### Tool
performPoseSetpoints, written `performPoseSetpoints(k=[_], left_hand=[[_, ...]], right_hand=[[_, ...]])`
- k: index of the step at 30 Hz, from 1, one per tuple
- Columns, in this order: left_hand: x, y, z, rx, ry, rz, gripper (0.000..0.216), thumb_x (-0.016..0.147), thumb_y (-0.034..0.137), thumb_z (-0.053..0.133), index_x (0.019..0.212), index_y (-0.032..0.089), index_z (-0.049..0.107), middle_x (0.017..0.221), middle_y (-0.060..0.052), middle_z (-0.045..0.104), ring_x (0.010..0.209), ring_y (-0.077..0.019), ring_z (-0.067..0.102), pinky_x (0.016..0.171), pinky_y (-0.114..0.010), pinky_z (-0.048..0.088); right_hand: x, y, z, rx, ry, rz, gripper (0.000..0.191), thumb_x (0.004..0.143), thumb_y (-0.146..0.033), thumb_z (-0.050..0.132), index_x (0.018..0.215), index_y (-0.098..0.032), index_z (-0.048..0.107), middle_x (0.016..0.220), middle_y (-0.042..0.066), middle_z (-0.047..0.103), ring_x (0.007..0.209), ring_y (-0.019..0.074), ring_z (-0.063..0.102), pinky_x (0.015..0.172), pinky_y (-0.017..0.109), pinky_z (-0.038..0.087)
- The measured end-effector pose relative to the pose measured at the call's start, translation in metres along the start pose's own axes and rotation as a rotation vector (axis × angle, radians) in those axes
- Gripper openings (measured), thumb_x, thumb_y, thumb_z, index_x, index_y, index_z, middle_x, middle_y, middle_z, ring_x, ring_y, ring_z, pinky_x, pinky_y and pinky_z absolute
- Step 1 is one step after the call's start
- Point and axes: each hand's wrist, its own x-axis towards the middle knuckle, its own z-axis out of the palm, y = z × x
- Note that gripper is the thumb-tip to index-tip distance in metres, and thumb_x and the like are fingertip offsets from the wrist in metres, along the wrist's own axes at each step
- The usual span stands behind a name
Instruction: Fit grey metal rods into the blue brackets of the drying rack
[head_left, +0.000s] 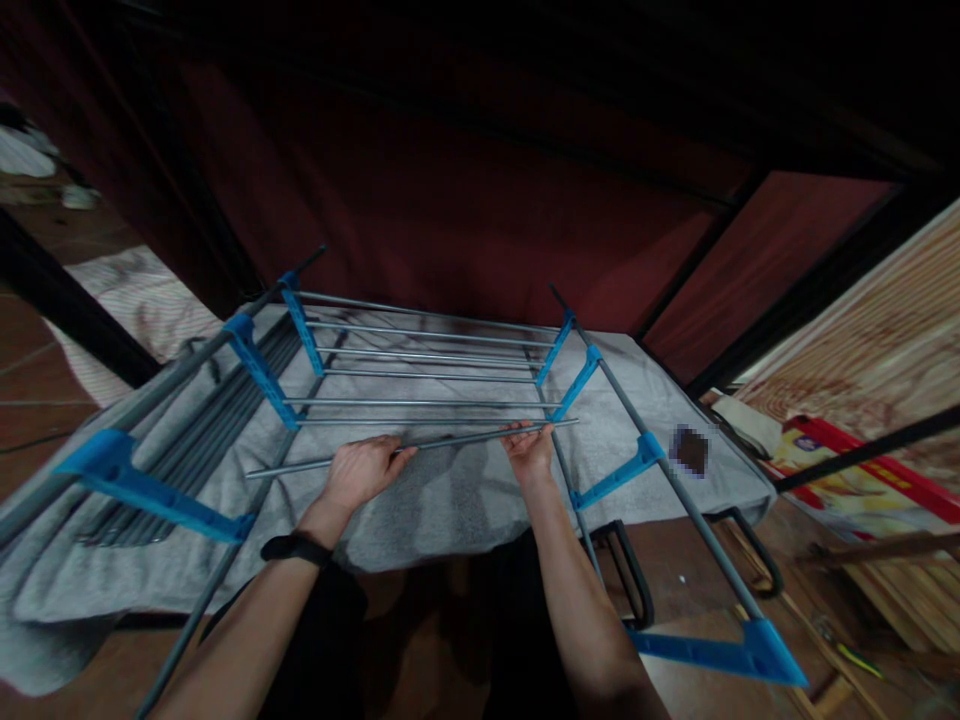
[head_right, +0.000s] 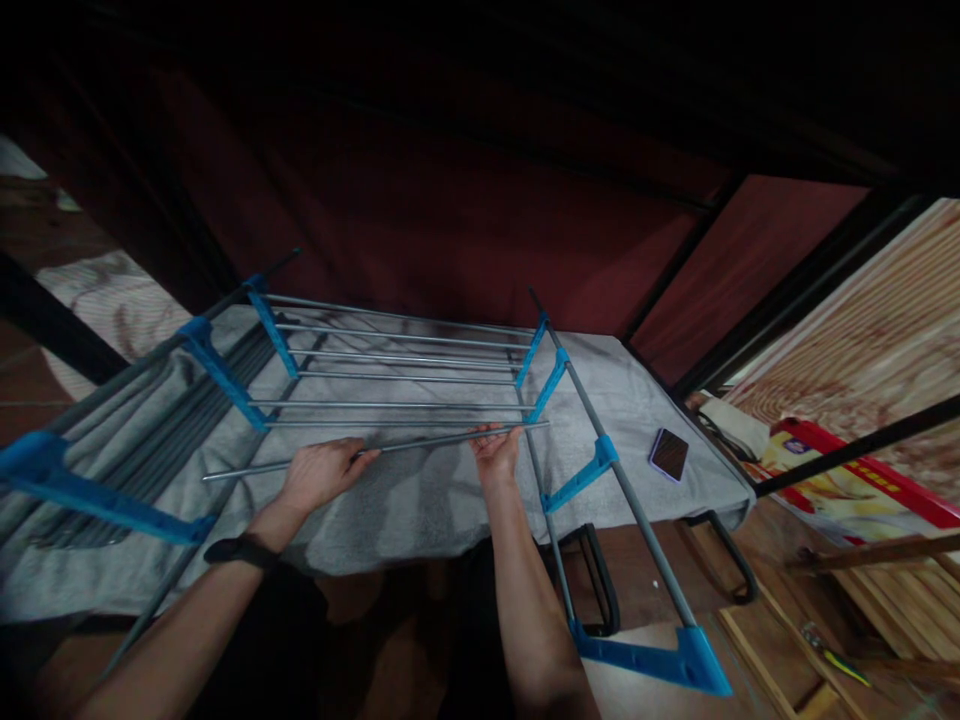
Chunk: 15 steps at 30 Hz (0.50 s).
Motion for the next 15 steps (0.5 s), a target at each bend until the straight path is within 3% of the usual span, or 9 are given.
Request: performPoseSetpoints(k=[4,9,12,15], left_hand=[[0.000,-0.003,0.003,-0.014,0.045,0.026,0.054,0.099,0.059,0.033,0.090,0.020,0.070,0.085,-0.012,0.073,0.079,-0.0279,0.070,0.065,-0.034,0.043],[0.001,-0.008,0.011,-0.040,0.126,0.135,0.034,0.098,0.047,0.046,0.094,0.021,0.067,0.093,-0.010,0.071,0.089,-0.0256,0.067,0.078,-0.035,0.046],[0.002,-0.009,0.011,-0.035,0.117,0.141,0.022,0.097,0.029,0.046,0.098,0.021,0.067,0.096,-0.010,0.070,0.092,-0.0251,0.065,0.082,-0.037,0.045],[0.003,-0.009,0.008,-0.043,0.117,0.098,0.023,0.095,0.020,0.044,0.099,0.020,0.067,0.096,-0.011,0.068,0.093,-0.0264,0.064,0.085,-0.040,0.043]], right_hand=[[0.002,0.001,-0.004,-0.055,-0.030,0.014,0.050,0.101,-0.055,0.032,0.071,-0.024,0.057,0.067,0.003,0.069,0.068,0.0172,0.070,0.074,0.035,0.060],[-0.001,0.007,-0.007,-0.188,-0.126,0.104,0.012,0.086,-0.018,0.060,0.075,-0.022,0.065,0.075,0.002,0.075,0.076,0.0170,0.073,0.081,0.034,0.061],[-0.004,0.012,-0.007,-0.216,-0.187,0.127,0.010,0.079,-0.011,0.068,0.076,-0.021,0.067,0.079,0.003,0.077,0.078,0.0165,0.073,0.086,0.034,0.061],[-0.004,0.012,-0.009,-0.212,-0.162,0.082,0.011,0.079,-0.010,0.071,0.075,-0.020,0.067,0.080,0.003,0.078,0.079,0.0156,0.074,0.084,0.033,0.062]])
